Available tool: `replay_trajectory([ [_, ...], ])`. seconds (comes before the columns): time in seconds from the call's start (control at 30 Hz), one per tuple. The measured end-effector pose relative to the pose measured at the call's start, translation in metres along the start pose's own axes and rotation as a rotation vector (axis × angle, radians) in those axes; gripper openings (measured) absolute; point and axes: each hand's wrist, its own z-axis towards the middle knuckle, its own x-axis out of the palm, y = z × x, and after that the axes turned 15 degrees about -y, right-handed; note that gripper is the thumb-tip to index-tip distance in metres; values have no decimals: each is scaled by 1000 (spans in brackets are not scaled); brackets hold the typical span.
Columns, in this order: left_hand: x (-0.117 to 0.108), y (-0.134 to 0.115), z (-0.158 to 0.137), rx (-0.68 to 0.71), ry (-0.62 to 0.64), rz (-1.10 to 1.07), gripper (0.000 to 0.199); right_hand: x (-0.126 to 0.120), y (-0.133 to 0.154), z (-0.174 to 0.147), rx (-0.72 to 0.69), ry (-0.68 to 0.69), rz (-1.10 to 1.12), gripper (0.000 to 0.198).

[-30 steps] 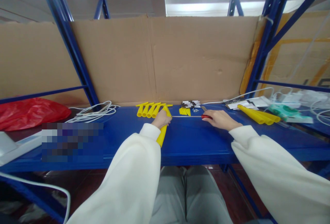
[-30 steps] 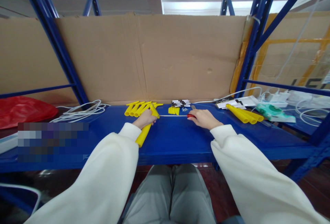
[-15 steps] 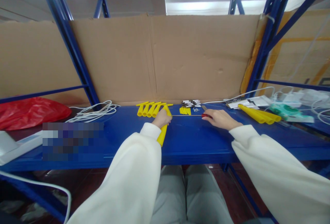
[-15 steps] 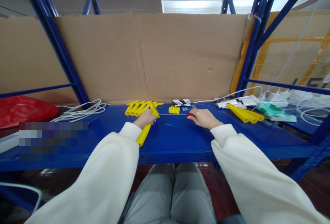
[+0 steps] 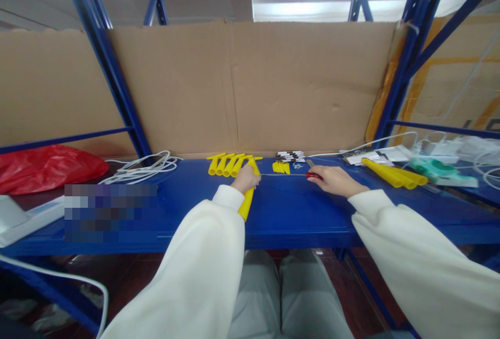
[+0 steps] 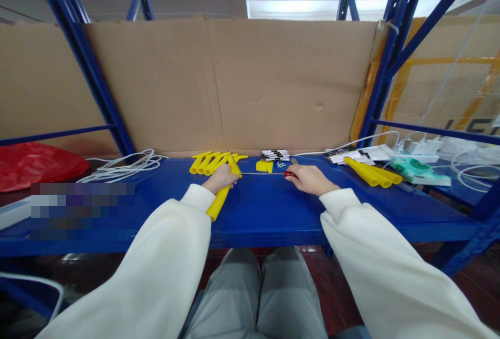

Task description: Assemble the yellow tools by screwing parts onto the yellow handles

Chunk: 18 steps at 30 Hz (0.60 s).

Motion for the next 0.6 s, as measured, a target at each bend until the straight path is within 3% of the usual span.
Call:
replay_trajectory([
  [0.3,-1,-2,-1,4,26,16,12,-3,2,0,12,-13,-27,13],
  [0.6,0,0,-1,4,-1,3,17,1,3,1,43,6,-27,21],
])
